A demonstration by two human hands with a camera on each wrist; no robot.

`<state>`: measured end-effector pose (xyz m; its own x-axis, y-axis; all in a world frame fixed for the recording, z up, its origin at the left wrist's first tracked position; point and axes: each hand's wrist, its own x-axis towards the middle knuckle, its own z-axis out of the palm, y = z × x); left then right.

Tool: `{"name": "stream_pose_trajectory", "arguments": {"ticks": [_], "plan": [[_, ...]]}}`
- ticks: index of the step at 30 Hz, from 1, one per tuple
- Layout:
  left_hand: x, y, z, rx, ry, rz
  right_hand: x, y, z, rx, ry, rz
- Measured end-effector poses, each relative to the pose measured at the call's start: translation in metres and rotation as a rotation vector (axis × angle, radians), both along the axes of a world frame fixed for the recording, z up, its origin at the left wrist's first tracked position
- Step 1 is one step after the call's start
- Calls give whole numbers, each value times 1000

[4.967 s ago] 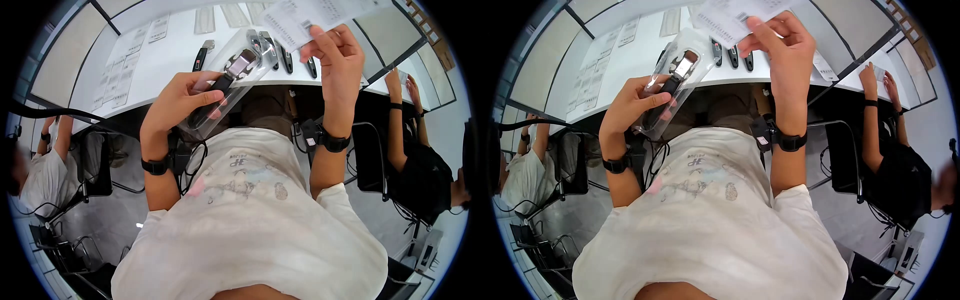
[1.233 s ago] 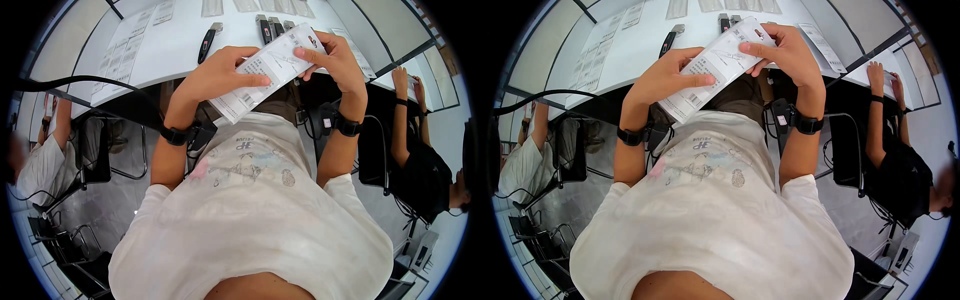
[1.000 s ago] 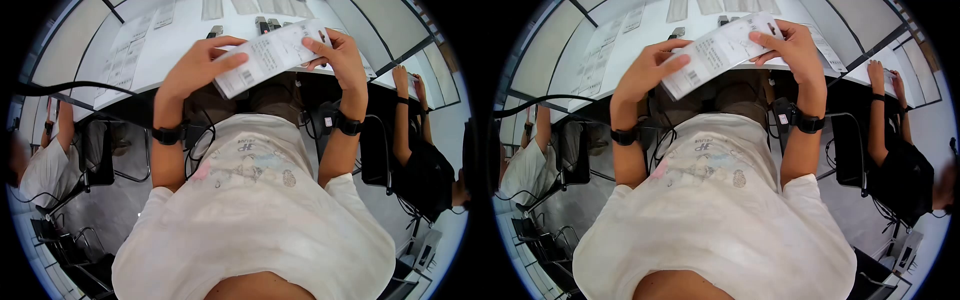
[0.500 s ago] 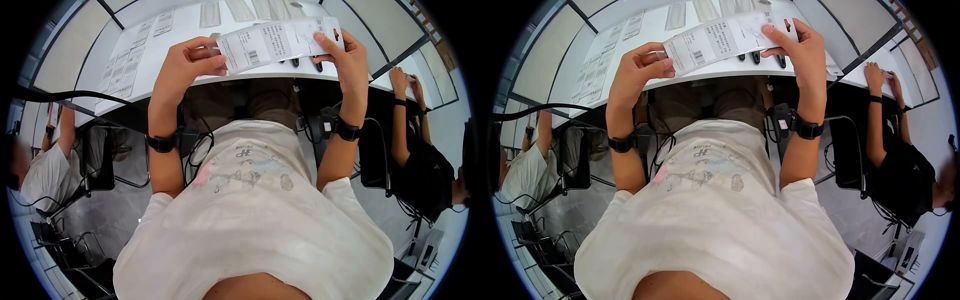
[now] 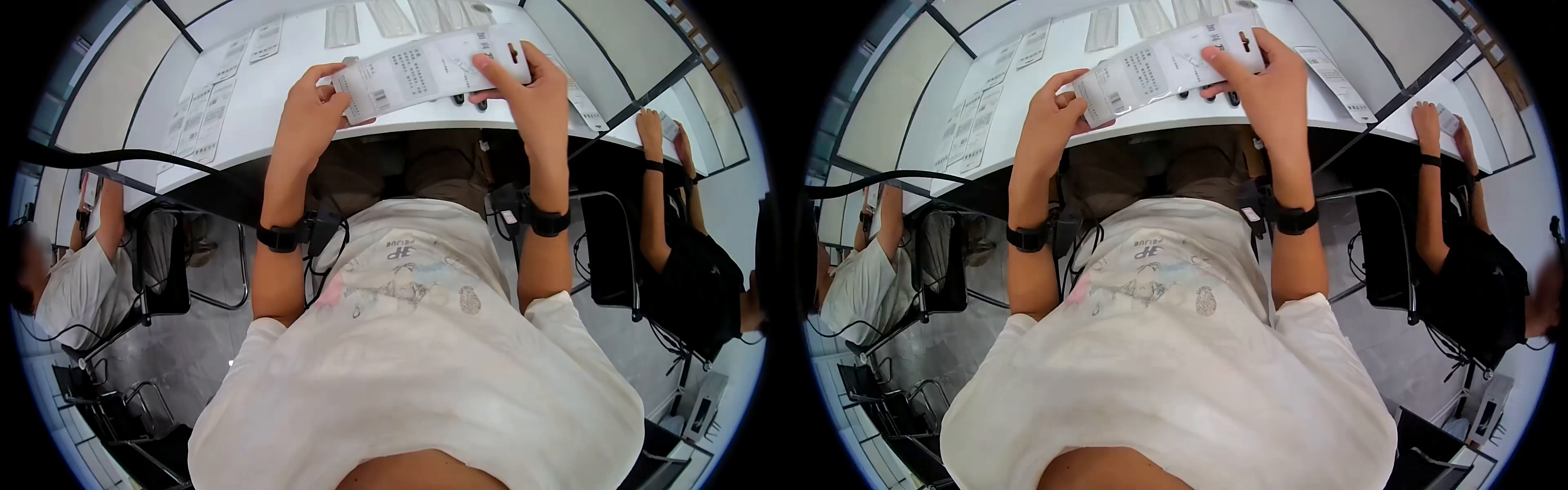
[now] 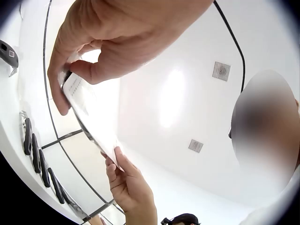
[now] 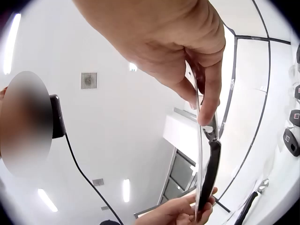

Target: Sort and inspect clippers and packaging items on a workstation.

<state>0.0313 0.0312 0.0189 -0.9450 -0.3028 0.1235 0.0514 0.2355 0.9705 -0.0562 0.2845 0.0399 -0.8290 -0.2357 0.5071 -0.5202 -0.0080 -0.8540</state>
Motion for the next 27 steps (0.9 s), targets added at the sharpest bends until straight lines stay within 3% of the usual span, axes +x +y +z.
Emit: {"name": "stream_pose_trajectory", "arguments": {"ticks": [5,11,13,16,18,19,22,25,27], "plan": [[-13,-11,-20,-221,1,94,12,-27,-9,72,11,-69],[-1,0,-1,-441,-7,229,25,-38,-11,172,119,-183],[-3,0,-5,-474,105,268,25,-38,-10,205,149,-190],[-5,-2,-6,-521,141,322,23,-36,-10,202,148,-122],[-5,-5,-6,-482,159,358,13,-32,-12,-80,71,182],[-6,-10,-8,-480,173,355,14,-29,-8,-154,-32,228],[-4,-14,-5,-479,199,355,11,-18,-4,-173,-91,296],[-2,-13,-2,-450,205,367,8,-6,0,-20,-67,283],[-1,-12,0,-512,220,352,7,1,5,48,-61,388]]}}
